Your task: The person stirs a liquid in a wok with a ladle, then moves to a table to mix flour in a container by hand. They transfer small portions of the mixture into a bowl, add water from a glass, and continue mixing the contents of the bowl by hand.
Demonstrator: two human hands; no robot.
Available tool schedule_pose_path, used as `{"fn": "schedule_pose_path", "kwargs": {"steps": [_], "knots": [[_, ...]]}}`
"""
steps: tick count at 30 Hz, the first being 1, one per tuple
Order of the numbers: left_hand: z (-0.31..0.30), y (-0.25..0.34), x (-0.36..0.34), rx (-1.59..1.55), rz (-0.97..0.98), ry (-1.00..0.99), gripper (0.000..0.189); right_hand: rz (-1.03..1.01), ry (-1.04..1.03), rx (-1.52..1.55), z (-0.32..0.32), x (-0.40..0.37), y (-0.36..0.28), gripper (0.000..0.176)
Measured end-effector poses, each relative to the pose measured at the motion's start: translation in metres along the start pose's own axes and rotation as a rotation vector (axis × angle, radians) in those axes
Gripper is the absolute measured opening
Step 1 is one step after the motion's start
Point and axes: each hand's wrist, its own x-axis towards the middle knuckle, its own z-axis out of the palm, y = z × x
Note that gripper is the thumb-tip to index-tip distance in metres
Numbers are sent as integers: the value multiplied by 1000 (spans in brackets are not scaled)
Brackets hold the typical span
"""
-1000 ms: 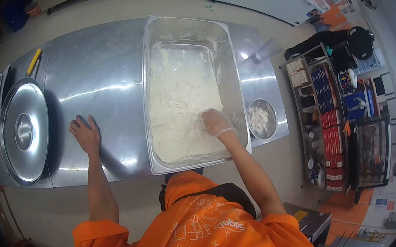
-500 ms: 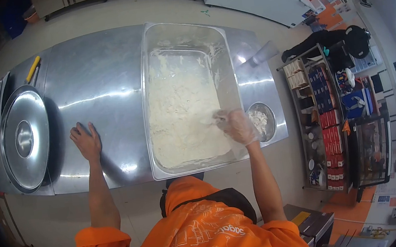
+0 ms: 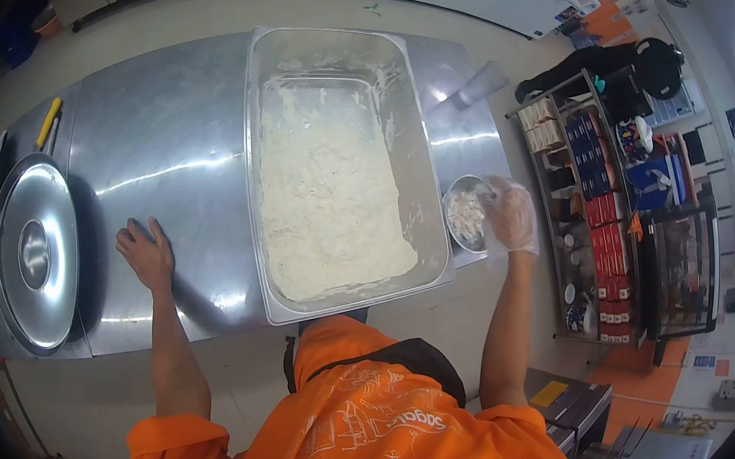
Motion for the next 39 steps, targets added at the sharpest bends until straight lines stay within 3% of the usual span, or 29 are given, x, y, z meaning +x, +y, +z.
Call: {"fn": "schedule_pose_path", "kwargs": {"steps": [1, 3, 5, 7, 10, 13, 16, 18, 19, 21, 22, 24, 26, 28, 29, 33, 35, 36, 38, 39], "knots": [[0, -1, -1, -6, 15, 13, 46, 108, -122, 123, -10, 9, -46, 32], [-2, -1, -1, 5, 8, 1, 46, -114, -134, 188, 31, 14, -72, 37], [-1, 0, -1, -7, 0, -4, 47, -204, -299, 261, 70, 26, -112, 60], [-1, 0, -1, -12, 6, -1, 46, -292, -512, -25, 107, 42, -148, 84], [4, -3, 2, -22, 11, 15, 46, -322, -638, -275, 149, 17, -187, 97], [2, -5, 1, -16, 1, 9, 45, -535, -489, -387, 161, -12, -204, 78], [-2, -3, -1, -20, 0, -4, 44, -672, -799, -269, 189, -10, -189, 55], [-1, -2, 1, -36, -11, 20, 44, -561, -805, -45, 178, 0, -184, 39], [0, -2, 3, -34, -19, 28, 44, -572, -801, -47, 173, 8, -180, 39], [-2, -3, 2, -11, -28, -16, 45, -328, -855, 334, 139, 29, -193, 47], [-2, -3, 2, -5, -31, -19, 45, -330, -861, 337, 138, 30, -199, 47], [-4, -2, 2, 3, -22, -32, 46, -714, -343, 369, 140, 28, -217, 52], [-2, -2, 1, -13, -15, -20, 46, -803, -303, 450, 151, 25, -234, 55], [0, -3, 4, -29, -20, -5, 47, -793, -500, 252, 179, 14, -237, 45], [0, -2, 4, -30, -21, -8, 47, -709, -532, 362, 183, 13, -234, 36], [-3, -2, 3, -24, -51, -58, 48, -506, -607, 553, 181, 17, -220, 34], [-3, -3, 3, -23, -50, -52, 48, -211, -945, 647, 153, 39, -214, 46], [-3, -3, 3, -28, -41, -41, 48, -217, -951, 641, 141, 44, -211, 46], [-3, -3, 3, -29, -52, -44, 48, -623, -659, 534, 123, 50, -207, 61], [-4, -3, 3, -28, -49, -49, 48, -666, -615, 301, 128, 41, -208, 68]]}}
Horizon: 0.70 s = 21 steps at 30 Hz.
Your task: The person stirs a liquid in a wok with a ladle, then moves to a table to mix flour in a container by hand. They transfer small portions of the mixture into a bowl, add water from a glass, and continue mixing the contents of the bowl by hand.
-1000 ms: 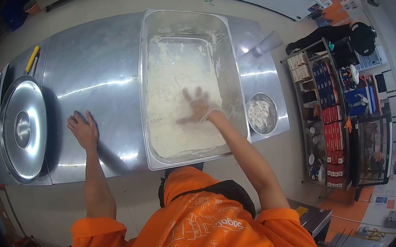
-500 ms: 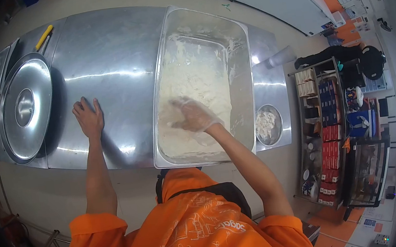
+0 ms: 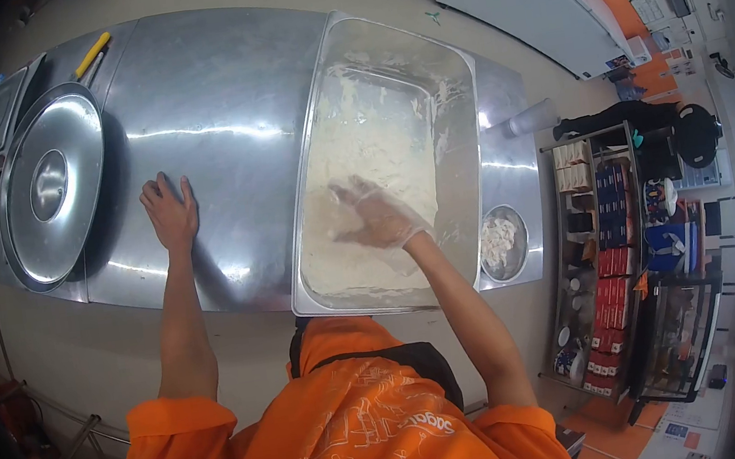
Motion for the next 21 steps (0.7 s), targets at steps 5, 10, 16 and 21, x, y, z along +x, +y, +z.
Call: {"fn": "schedule_pose_path", "kwargs": {"steps": [5, 10, 16, 21], "knots": [[1, 0, -1, -11, 12, 10, 48, 40, -136, -362, 69, -10, -37, 65], [1, 1, 1, 8, 11, 28, 45, -211, -179, -142, 74, -18, 8, 62], [-3, 1, -2, 13, 17, 28, 45, 197, -4, 287, -4, -15, 21, 29], [-1, 3, -1, -10, 10, 35, 45, 209, 183, -604, 90, -19, 92, 24]]}}
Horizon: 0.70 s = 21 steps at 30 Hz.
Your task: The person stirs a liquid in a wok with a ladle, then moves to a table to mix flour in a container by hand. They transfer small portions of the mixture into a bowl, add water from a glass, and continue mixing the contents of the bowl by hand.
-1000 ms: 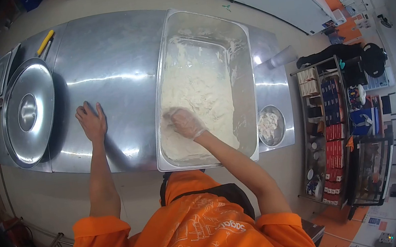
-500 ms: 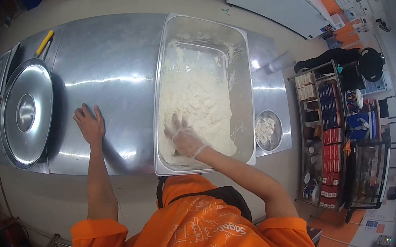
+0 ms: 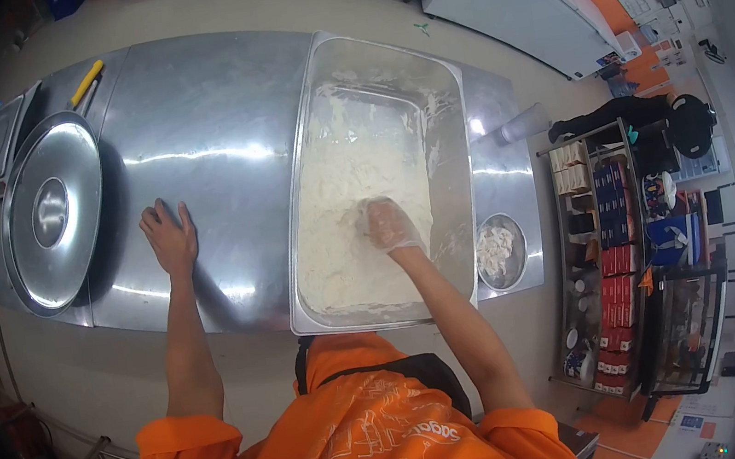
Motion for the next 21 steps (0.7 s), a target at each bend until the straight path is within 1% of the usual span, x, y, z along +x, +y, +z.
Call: {"fn": "schedule_pose_path", "kwargs": {"steps": [1, 2, 4, 5, 7, 8, 9, 10, 11, 12, 13, 14, 16, 17, 18, 20, 21], "knots": [[0, 1, 0, -3, 8, 12, 45, -67, 14, -141, 16, -2, -3, 27], [-1, 1, -1, 6, 7, 3, 45, -58, 26, -139, 8, -4, -5, 27], [-1, 1, 2, 5, 27, 19, 45, 50, -3, 220, -22, 3, -2, 29], [-1, 1, 1, 0, 29, 29, 46, 74, 18, 218, -30, 8, 0, 29], [-1, 3, -1, -20, 78, 35, 46, 151, -170, 264, -38, 6, 5, 31], [-3, 4, -1, 7, 68, 16, 47, 197, -160, 276, -36, 0, 3, 31], [-5, 7, -1, 33, 58, 2, 47, 174, -72, 282, -34, -2, 3, 30], [-4, 9, -2, 19, 107, 11, 47, 151, 24, 282, -33, -1, 8, 29], [0, 8, -5, 7, 88, 18, 47, 198, 46, 288, -42, -1, 13, 29], [1, 6, -4, 8, 67, 22, 47, 263, 140, 480, -55, -3, 15, 25], [3, 3, -2, 16, 109, 29, 47, 317, 239, 675, -66, -4, 15, 22], [3, 4, -4, 12, 105, 24, 47, 340, 257, 694, -66, -5, 18, 22], [3, 5, -6, 22, 119, 16, 47, 283, 228, 577, -64, -13, 23, 14], [2, 5, -7, 22, 114, 12, 47, 249, 105, 504, -73, -12, 24, 11], [3, 5, -7, 19, 105, 12, 47, 261, 111, 517, -67, -6, 24, 11], [5, 3, -7, 13, 149, 38, 47, 243, -67, 442, -59, 6, 18, 9], [3, 3, -8, 20, 142, 27, 46, 253, -58, 450, -58, 7, 14, 9]]}}
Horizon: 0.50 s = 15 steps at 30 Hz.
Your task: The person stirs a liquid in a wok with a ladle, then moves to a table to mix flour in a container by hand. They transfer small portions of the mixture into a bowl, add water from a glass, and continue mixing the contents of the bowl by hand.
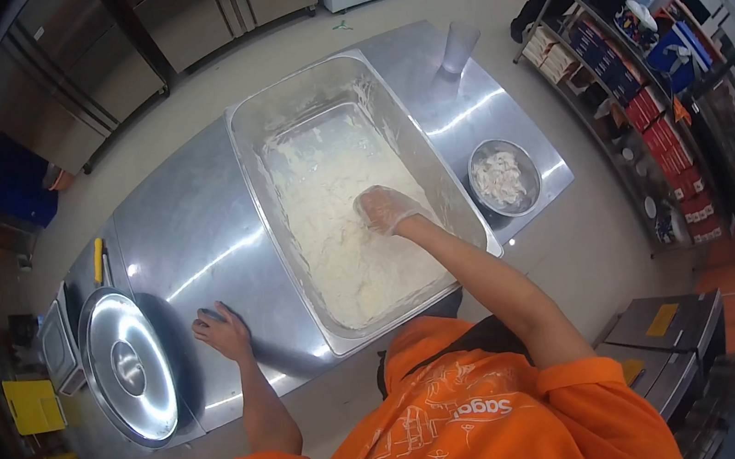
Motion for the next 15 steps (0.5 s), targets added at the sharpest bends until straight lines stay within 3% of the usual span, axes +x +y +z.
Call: {"fn": "schedule_pose_path", "kwargs": {"steps": [3, 5, 6, 9, 11, 15], "knots": [[1, -4, -1, -22, 46, 12, 48, -38, 32, -60, -3, -3, 0, 12], [2, 1, -1, 6, -25, -34, 49, -171, 252, 77, -8, -14, 8, 17], [7, 5, -1, -4, 1, -25, 49, -37, 286, 306, -17, -17, 6, 23], [12, -16, -2, 80, 64, 47, 50, 50, 209, 137, -71, -35, 4, 23], [14, -9, -3, 28, 15, -13, 51, 83, 211, 297, -121, -42, 11, 22], [11, -7, -4, 6, 26, -63, 51, 182, 382, 337, -171, -87, 42, 22]]}}
